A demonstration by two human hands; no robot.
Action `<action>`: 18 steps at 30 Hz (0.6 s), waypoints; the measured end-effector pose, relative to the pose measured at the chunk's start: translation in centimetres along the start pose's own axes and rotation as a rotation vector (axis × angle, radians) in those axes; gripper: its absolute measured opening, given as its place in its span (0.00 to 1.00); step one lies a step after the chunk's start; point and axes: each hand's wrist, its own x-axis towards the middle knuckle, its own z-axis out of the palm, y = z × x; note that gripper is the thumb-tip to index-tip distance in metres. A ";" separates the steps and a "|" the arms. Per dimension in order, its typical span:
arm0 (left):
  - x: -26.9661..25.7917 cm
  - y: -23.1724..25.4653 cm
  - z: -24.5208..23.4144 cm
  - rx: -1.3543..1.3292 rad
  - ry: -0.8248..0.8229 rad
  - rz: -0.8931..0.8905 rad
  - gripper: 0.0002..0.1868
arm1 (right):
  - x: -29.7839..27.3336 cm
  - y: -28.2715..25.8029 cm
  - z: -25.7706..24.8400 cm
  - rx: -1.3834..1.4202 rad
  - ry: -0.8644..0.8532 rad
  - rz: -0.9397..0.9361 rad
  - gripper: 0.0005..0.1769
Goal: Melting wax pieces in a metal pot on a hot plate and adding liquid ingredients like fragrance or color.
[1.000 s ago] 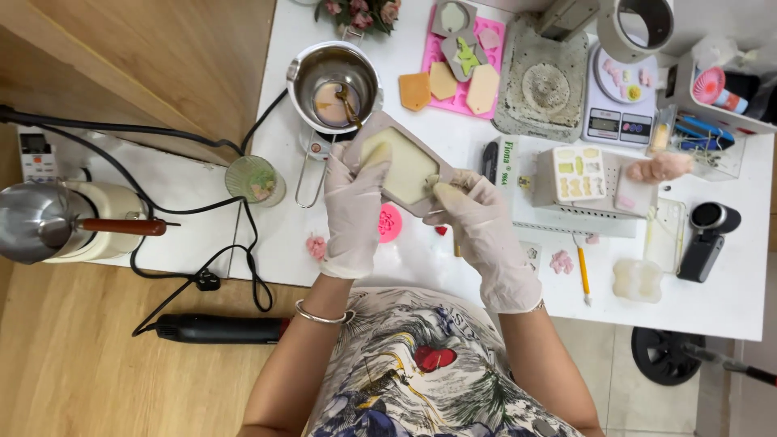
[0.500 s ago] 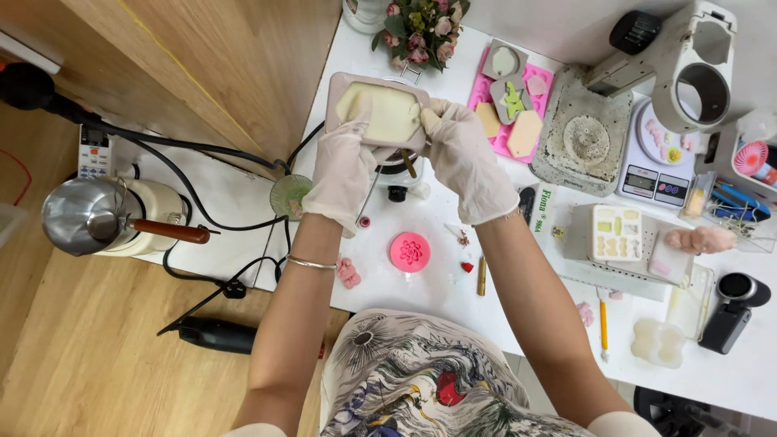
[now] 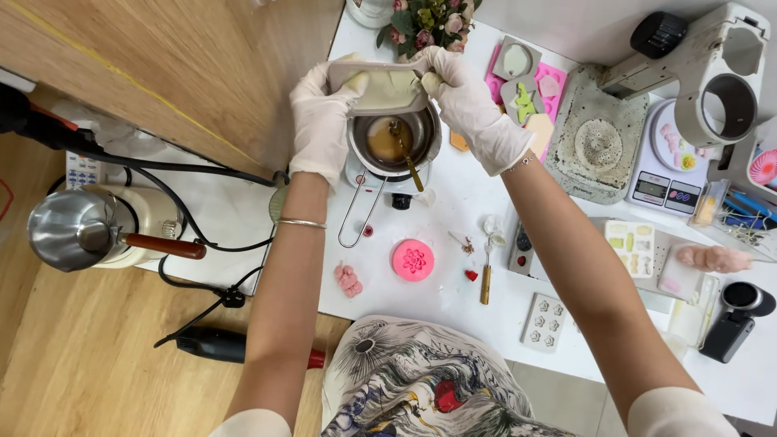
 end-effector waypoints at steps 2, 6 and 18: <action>0.1 0.8 0.1 0.094 -0.058 0.039 0.14 | 0.1 -0.5 -0.5 -0.245 0.022 -0.079 0.12; 0.2 1.9 0.6 0.294 -0.180 0.102 0.17 | 0.1 -4.9 0.0 -0.756 0.024 -0.500 0.14; -0.5 2.6 1.7 0.518 -0.363 0.359 0.13 | -0.9 -6.5 0.8 -1.088 -0.281 -0.551 0.17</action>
